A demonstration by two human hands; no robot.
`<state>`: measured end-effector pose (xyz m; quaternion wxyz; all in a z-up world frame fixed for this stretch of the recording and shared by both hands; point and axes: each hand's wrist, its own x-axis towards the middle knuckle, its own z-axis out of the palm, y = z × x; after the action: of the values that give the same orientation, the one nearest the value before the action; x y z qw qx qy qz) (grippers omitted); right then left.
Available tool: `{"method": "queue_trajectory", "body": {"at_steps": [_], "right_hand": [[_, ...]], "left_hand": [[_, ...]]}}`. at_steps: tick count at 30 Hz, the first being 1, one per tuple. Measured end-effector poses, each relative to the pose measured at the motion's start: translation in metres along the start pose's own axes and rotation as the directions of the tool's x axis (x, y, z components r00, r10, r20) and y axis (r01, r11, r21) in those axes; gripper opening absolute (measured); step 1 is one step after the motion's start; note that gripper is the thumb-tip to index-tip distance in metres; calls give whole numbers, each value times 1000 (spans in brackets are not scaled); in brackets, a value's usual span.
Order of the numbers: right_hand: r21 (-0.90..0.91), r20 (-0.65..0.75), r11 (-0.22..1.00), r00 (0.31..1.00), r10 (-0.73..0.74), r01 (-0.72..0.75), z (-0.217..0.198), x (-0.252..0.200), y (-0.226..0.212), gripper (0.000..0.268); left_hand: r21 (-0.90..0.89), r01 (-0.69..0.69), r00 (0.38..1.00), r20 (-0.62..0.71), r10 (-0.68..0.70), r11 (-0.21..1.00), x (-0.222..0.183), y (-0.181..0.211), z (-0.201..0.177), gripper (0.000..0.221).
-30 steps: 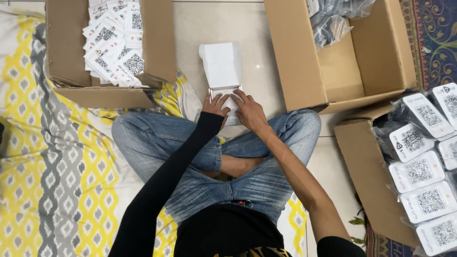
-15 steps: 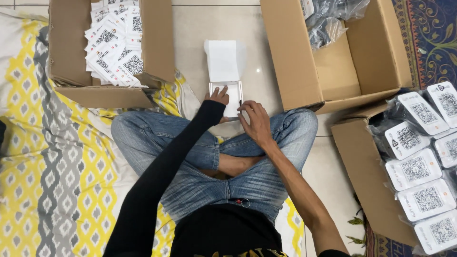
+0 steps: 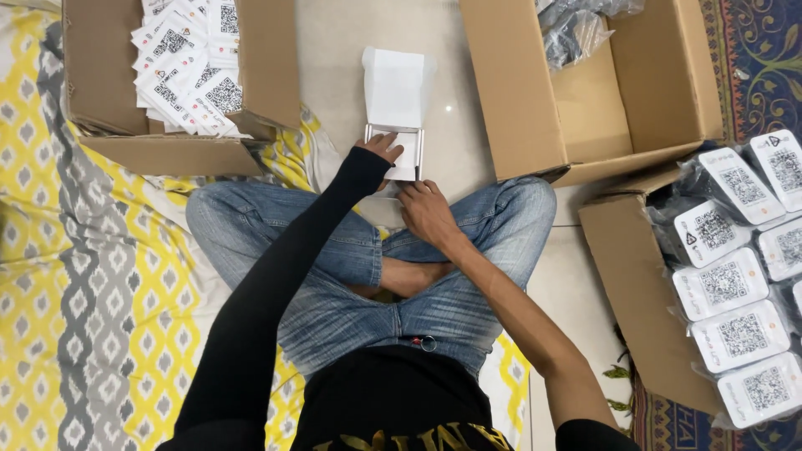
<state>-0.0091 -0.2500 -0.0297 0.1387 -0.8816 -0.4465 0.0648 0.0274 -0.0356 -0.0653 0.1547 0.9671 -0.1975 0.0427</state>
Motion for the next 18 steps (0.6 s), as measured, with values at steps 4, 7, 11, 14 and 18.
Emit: {"method": "queue_trajectory", "body": {"at_steps": [4,7,11,14,18], "right_hand": [[-9,-47,999,998,-35,35,7,4,3,22],[-46,-126,997,989,-71,66,11,7,4,33],[13,-88,1000,996,-3,4,24,17,20,34],[-23,-77,1000,997,-5,3,33,20,31,38],[-28,-20,999,999,28,-29,20,29,23,51]], "left_hand": [[-14,28,998,61,-27,1000,4,0,2,75],[42,-15,993,119,10,999,8,-8,8,65],[45,-60,995,76,57,997,16,-12,15,56],[30,-46,997,68,44,998,19,-15,18,50],[67,-59,997,59,56,996,24,-12,19,49]]}}
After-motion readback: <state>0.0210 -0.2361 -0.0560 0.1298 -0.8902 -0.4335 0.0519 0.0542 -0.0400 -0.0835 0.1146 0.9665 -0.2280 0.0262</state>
